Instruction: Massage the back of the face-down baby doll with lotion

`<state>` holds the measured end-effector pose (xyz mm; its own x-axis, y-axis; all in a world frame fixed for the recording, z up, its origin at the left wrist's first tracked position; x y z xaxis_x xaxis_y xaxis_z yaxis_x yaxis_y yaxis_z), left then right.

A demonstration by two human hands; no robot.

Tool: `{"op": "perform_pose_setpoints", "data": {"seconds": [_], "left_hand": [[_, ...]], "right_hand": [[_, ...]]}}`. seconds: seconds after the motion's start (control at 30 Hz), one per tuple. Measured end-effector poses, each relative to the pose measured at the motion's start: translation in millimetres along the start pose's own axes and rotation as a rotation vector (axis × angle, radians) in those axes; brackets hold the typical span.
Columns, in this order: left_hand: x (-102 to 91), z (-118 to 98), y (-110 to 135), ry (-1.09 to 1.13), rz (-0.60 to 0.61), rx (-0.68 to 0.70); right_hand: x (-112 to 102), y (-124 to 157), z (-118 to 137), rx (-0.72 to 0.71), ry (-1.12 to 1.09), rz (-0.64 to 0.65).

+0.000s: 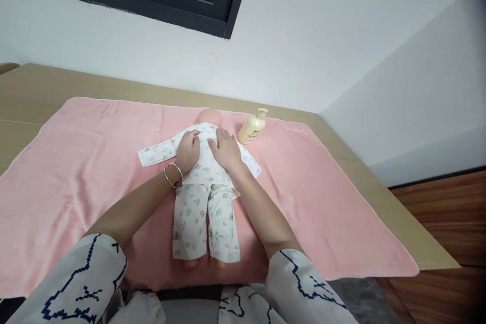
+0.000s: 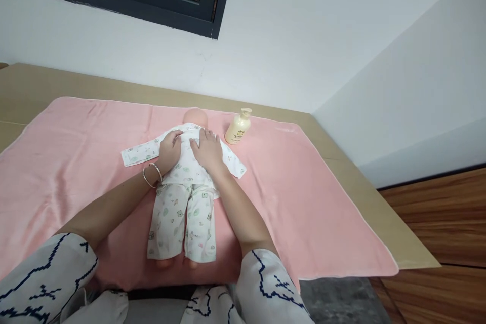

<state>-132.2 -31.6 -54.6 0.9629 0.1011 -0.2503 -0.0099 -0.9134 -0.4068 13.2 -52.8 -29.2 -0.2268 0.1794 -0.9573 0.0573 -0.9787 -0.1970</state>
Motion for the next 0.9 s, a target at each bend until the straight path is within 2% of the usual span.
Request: {"op": "perform_pose_setpoints", "data": {"seconds": [0.07,0.1,0.2,0.27,0.33,0.4,0.47,0.53,0.73,0.9], "left_hand": [[1.2,4,-1,-0.036,-0.009,0.023],[1.5,6,-2,-0.050,-0.020,0.029],[1.9,11,-4,-0.068,-0.057,0.030],[2.3,13,-4,-0.071,-0.065,0.037],[2.7,12,-4,-0.077,-0.064,0.054],[3.3,12,-4,-0.086,-0.057,0.065],[3.6,12,-4,-0.095,-0.051,0.062],[3.7,11,-5,-0.102,-0.048,0.058],[4.6,0,-6,-0.138,-0.073,0.104],[10.4,-10,-1,-0.283,-0.089,0.170]], "right_hand": [[0,12,14,0.054,0.084,-0.023],[0,17,23,0.018,0.109,-0.023],[2,22,43,-0.229,0.092,0.025],[2,15,37,-0.341,0.020,0.059],[1,0,16,-0.298,-0.054,0.057],[2,-12,-9,-0.130,-0.089,0.041],[2,-16,-22,0.006,-0.068,0.028],[0,-11,-17,0.037,-0.008,0.009],[-13,13,25,-0.058,0.126,0.008],[-20,16,22,0.003,0.025,0.060]]}}
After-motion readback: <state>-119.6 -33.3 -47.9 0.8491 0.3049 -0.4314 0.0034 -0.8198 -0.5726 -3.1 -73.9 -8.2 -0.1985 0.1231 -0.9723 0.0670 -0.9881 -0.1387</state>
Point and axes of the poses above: each hand's wrist, its own y-axis away from the middle knuckle, its own x-axis out of the palm, z = x × y, the point moved 5 cm from there along -y, towards the middle knuckle, and after that the axes turned 7 degrees about y, right-handed, at the moved point
